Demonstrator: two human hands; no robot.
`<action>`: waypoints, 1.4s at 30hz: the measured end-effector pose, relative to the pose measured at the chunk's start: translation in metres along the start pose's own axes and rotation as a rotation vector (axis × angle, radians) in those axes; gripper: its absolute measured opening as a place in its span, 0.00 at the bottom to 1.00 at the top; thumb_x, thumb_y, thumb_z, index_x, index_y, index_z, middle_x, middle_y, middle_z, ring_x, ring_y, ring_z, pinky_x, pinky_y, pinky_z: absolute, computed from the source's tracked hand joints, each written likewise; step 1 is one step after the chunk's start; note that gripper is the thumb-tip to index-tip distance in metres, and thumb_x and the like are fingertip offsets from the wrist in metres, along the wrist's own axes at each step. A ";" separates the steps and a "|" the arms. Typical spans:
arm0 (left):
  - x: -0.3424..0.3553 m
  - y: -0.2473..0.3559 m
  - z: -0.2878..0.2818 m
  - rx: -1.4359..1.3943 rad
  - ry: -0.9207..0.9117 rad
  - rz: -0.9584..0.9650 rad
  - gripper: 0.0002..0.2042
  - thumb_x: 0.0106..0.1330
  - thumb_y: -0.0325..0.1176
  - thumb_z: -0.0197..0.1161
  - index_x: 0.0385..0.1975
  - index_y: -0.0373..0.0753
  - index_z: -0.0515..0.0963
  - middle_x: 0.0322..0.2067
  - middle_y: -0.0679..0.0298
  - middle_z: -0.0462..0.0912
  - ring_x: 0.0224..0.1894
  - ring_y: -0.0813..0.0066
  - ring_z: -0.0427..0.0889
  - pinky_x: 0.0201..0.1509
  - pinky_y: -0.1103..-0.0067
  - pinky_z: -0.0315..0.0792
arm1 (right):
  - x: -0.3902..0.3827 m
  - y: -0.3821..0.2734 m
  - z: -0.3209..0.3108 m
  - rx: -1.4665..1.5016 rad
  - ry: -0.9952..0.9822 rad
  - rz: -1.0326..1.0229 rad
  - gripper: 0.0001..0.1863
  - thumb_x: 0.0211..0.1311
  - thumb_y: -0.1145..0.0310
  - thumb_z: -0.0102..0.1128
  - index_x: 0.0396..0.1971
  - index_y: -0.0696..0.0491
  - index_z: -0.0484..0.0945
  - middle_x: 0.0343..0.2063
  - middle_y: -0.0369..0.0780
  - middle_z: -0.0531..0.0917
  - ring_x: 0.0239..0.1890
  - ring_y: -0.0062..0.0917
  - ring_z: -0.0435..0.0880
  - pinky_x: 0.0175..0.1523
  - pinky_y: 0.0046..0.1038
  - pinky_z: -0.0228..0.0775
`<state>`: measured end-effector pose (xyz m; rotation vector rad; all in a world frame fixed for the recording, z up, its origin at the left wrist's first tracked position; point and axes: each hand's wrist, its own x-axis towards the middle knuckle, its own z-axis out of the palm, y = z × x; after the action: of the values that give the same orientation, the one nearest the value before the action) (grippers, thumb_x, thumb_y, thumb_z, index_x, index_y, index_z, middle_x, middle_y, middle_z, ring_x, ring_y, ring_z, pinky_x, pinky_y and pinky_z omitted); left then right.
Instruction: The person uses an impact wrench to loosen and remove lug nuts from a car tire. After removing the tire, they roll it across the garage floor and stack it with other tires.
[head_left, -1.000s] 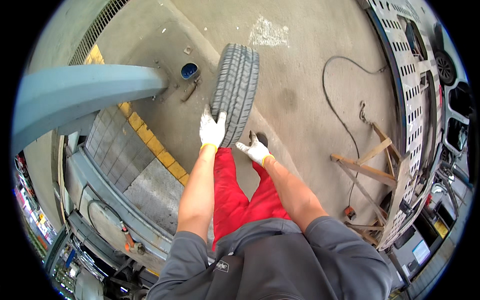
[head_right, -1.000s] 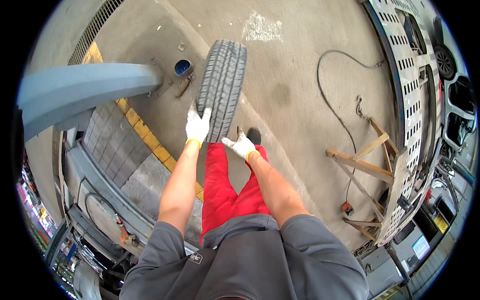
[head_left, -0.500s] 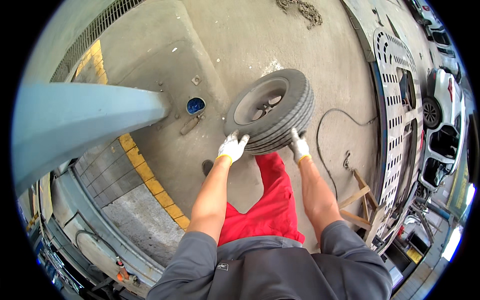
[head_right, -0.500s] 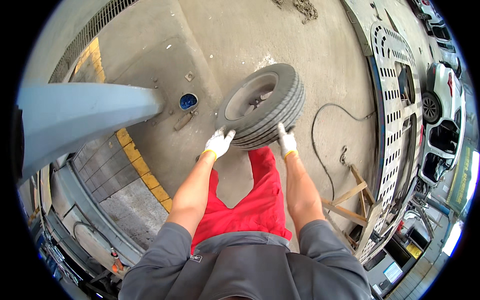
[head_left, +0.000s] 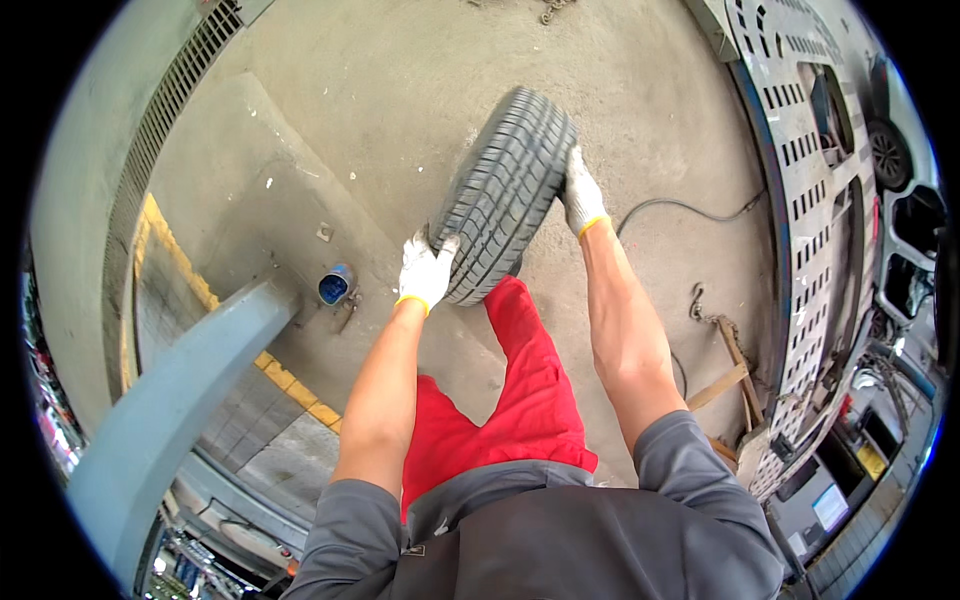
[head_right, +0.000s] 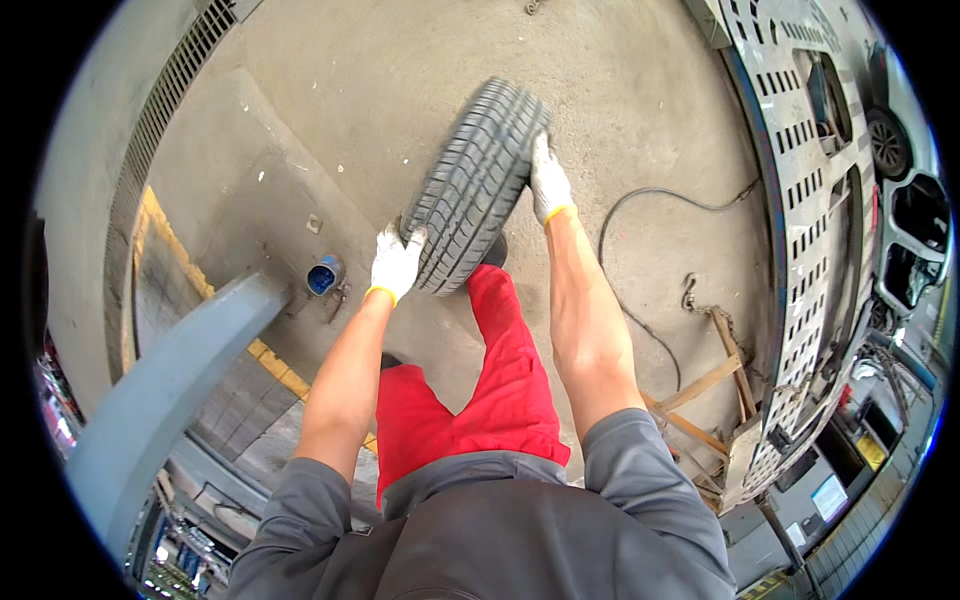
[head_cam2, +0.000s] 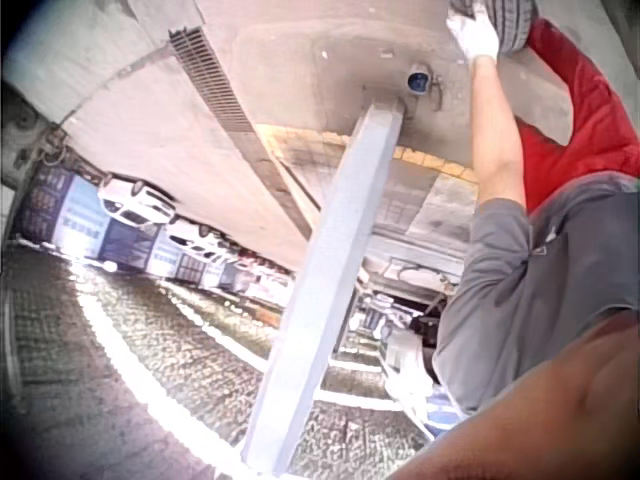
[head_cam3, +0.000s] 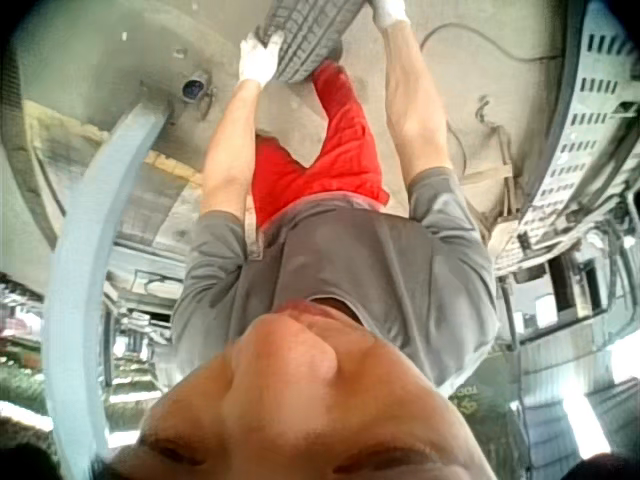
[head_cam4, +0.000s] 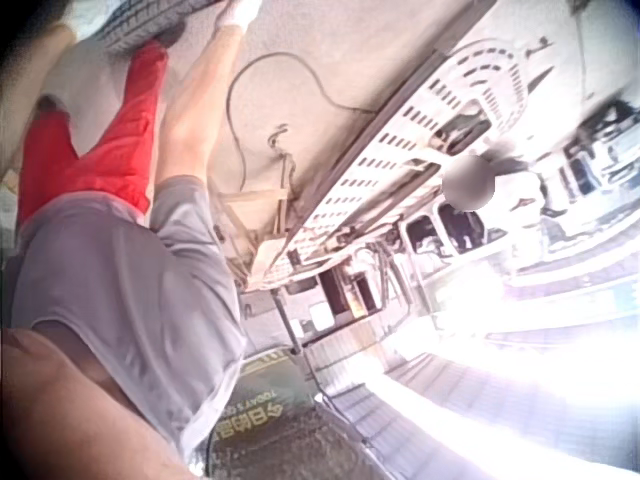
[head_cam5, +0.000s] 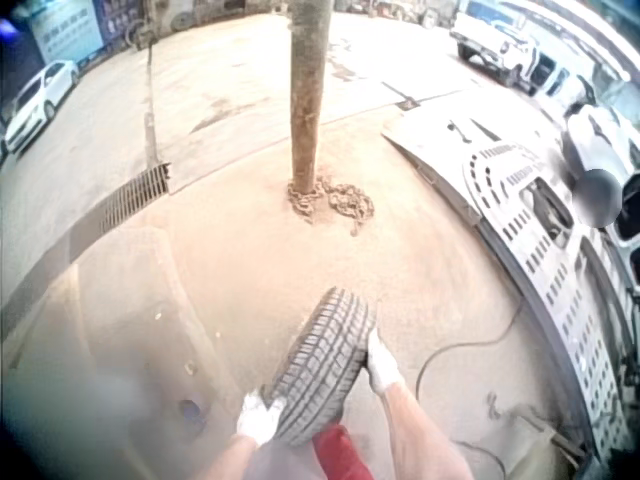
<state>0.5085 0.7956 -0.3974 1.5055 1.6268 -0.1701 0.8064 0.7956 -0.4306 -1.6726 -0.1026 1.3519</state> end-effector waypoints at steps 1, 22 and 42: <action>-0.001 0.002 0.001 -0.005 0.004 -0.037 0.41 0.69 0.63 0.48 0.69 0.32 0.57 0.65 0.40 0.62 0.66 0.44 0.64 0.69 0.62 0.60 | 0.006 0.002 0.010 0.016 -0.048 0.001 0.42 0.72 0.38 0.38 0.73 0.56 0.50 0.72 0.44 0.57 0.72 0.32 0.57 0.74 0.35 0.49; 0.103 0.094 -0.055 -0.112 0.042 -0.313 0.44 0.69 0.69 0.26 0.66 0.33 0.61 0.54 0.36 0.75 0.57 0.38 0.74 0.62 0.58 0.66 | -0.077 0.033 0.041 -0.871 0.042 0.156 0.52 0.58 0.38 0.59 0.71 0.60 0.52 0.69 0.55 0.60 0.72 0.43 0.58 0.74 0.33 0.50; 0.193 0.077 -0.171 -0.553 -0.263 -0.389 0.49 0.64 0.74 0.32 0.73 0.38 0.48 0.64 0.37 0.65 0.66 0.42 0.65 0.70 0.64 0.59 | 0.109 -0.190 0.242 -1.054 0.048 -0.103 0.39 0.66 0.37 0.43 0.66 0.53 0.67 0.60 0.54 0.73 0.65 0.46 0.70 0.69 0.37 0.60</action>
<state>0.5149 1.0642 -0.3891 0.7134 1.5689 -0.1117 0.7445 1.1088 -0.3616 -2.4899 -0.9987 1.2364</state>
